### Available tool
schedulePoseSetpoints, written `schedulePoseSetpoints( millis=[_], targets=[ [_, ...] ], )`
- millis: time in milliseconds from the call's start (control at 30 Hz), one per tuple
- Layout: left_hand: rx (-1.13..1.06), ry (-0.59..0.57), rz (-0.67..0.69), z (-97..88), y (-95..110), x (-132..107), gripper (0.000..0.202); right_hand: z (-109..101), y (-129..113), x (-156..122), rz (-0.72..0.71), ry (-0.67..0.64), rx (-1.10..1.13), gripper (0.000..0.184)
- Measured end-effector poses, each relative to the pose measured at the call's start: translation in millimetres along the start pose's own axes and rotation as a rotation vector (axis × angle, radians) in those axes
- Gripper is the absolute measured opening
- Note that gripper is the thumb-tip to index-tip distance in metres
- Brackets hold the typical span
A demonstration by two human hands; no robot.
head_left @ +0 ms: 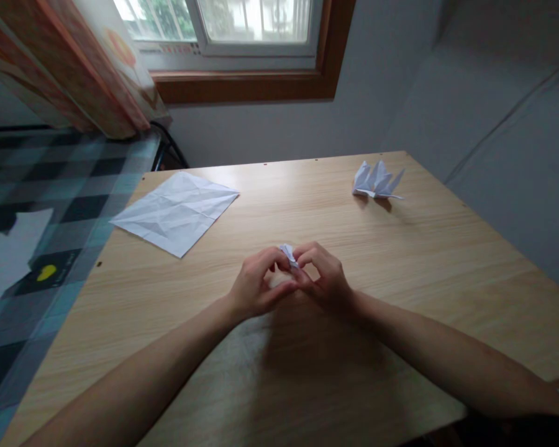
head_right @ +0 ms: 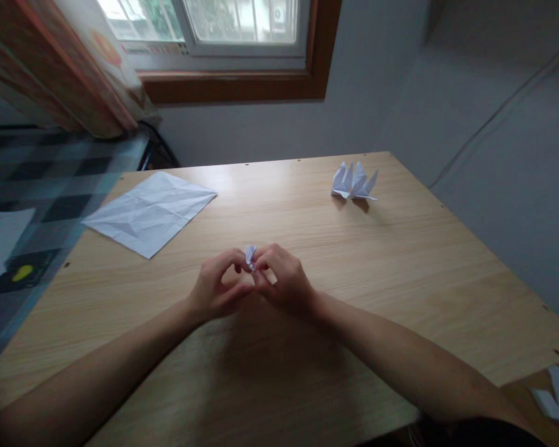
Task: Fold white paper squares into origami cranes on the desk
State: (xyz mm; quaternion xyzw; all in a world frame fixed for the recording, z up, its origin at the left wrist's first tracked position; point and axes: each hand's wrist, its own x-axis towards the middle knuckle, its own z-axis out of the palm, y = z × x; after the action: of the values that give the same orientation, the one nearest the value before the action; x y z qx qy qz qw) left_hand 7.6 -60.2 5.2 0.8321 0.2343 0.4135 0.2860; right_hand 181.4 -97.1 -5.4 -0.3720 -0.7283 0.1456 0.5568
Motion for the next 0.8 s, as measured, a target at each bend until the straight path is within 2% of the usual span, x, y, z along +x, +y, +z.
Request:
schedulePoseSetpoints(
  millis=[100, 233, 467, 667, 733, 800],
  targets=[
    [-0.062, -0.058, -0.037, -3.2, -2.8, 0.2, 0.037, -2.4, 1.2, 2.3, -0.012, -0.088, 0.075, 0.008],
    [-0.066, -0.097, -0.105, -3.7, -3.8, -1.0, 0.039, -4.7, 4.7, 3.1, 0.015, -0.146, 0.185, 0.017],
    [-0.132, -0.112, -0.063, -3.4, -1.2, -1.1, 0.033, -5.7, 7.8, 2.1, 0.102, -0.161, 0.274, 0.018],
    [-0.093, -0.091, -0.094, -1.1, -1.1, -1.1, 0.023, -4.3, 3.5, 1.0, 0.062, -0.104, 0.216, 0.006],
    [-0.101, -0.097, -0.087, -1.5, -0.2, 0.2, 0.022, -2.9, 1.9, 0.2, 0.094, -0.067, 0.174, 0.01],
    [-0.101, -0.082, -0.131, -2.5, 0.6, 1.4, 0.024, -1.2, 1.7, 0.0, 0.187, -0.019, 0.16, 0.012]
  ],
)
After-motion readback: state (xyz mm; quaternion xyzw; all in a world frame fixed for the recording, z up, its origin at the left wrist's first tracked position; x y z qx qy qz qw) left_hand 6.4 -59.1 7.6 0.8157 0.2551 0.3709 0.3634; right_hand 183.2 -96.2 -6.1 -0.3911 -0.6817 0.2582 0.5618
